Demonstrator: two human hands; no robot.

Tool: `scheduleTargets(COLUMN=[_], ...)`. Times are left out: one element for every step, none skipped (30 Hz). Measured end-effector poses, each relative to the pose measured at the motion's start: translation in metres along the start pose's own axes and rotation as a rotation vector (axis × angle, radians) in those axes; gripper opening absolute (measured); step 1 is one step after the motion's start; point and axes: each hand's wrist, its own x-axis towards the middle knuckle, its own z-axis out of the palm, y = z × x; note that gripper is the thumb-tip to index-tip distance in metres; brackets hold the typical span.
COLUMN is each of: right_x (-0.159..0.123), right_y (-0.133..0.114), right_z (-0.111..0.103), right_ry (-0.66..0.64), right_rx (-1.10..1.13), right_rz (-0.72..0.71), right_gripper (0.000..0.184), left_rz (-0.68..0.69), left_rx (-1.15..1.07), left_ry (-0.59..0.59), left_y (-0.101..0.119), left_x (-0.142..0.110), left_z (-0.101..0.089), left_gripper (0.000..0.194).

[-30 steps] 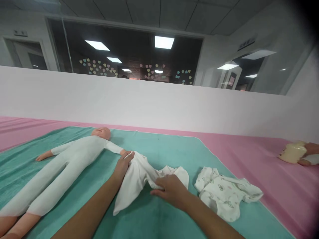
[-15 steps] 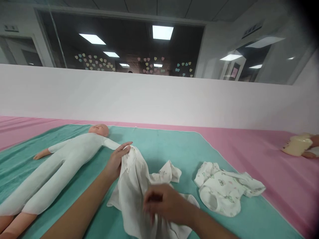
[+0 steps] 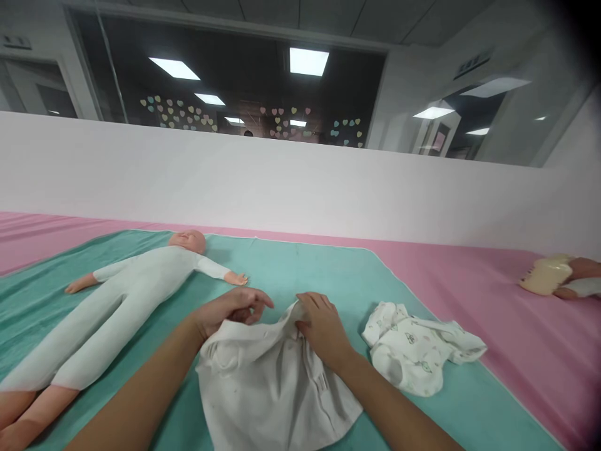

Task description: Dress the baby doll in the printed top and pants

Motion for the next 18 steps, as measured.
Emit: scheduleTargets(right_x=[0.000,0.000,0.000,0.001,0.002,0.003,0.003,0.004,0.004,0.004,0.003,0.002,0.000,-0.002,-0.003,-0.005,-0.006,-0.006], right_y=[0.002,0.004,0.006,0.008,0.009,0.010,0.009,0.008,0.006,0.002,-0.001,-0.005,-0.009,-0.013,-0.016,-0.019,-0.020,-0.022], right_z=[0.001,0.001,0.000,-0.002,-0.005,-0.009,-0.014,-0.019,-0.026,-0.032,-0.039,-0.045,-0.052,-0.058,-0.064,-0.069,-0.075,-0.081], right_ry=[-0.026,-0.044,-0.043,-0.022,0.013,0.060,0.113,0.168,0.221,0.273,0.319,0.353,0.375,0.385,0.384,0.376,0.364,0.352], right_rx=[-0.001,0.008,0.020,0.035,0.057,0.095,0.152,0.226,0.308,0.388,0.457,0.510,0.551,0.587,0.622,0.652,0.673,0.687], right_rz=[0.003,0.009,0.017,0.030,0.051,0.090,0.149,0.220,0.292,0.351,0.384,0.387,0.369,0.341,0.317,0.302,0.302,0.311], right_gripper=[0.046,0.043,0.040,0.037,0.033,0.028,0.023,0.018,0.014,0.012,0.013,0.014,0.014,0.013,0.012,0.011,0.011,0.011], left_rz=[-0.071,-0.140,-0.199,-0.245,-0.282,-0.309,-0.323,-0.328,-0.325,-0.316,-0.296,-0.268,-0.235,-0.199,-0.165,-0.145,-0.130,-0.114], left_rx=[0.083,0.171,0.264,0.356,0.448,0.538,0.624,0.699,0.768,0.834,0.895,0.949,0.996,1.036,1.074,1.106,1.138,1.170], left_ry=[-0.047,-0.093,-0.136,-0.176,-0.215,-0.249,-0.271,-0.285,-0.292,-0.296,-0.290,-0.278,-0.263,-0.244,-0.218,-0.190,-0.154,-0.112], left_y=[0.000,0.001,0.001,0.002,0.003,0.004,0.006,0.007,0.009,0.010,0.012,0.013,0.015,0.017,0.019,0.021,0.024,0.027], left_x=[0.002,0.004,0.005,0.007,0.008,0.008,0.008,0.008,0.007,0.005,0.002,-0.002,-0.006,-0.012,-0.019,-0.026,-0.033,-0.040], left_z=[0.003,0.006,0.009,0.013,0.017,0.021,0.025,0.031,0.037,0.045,0.053,0.061,0.070,0.078,0.086,0.092,0.098,0.102], left_gripper=[0.041,0.041,0.041,0.040,0.039,0.036,0.034,0.031,0.030,0.030,0.031,0.033,0.036,0.037,0.039,0.041,0.043,0.044])
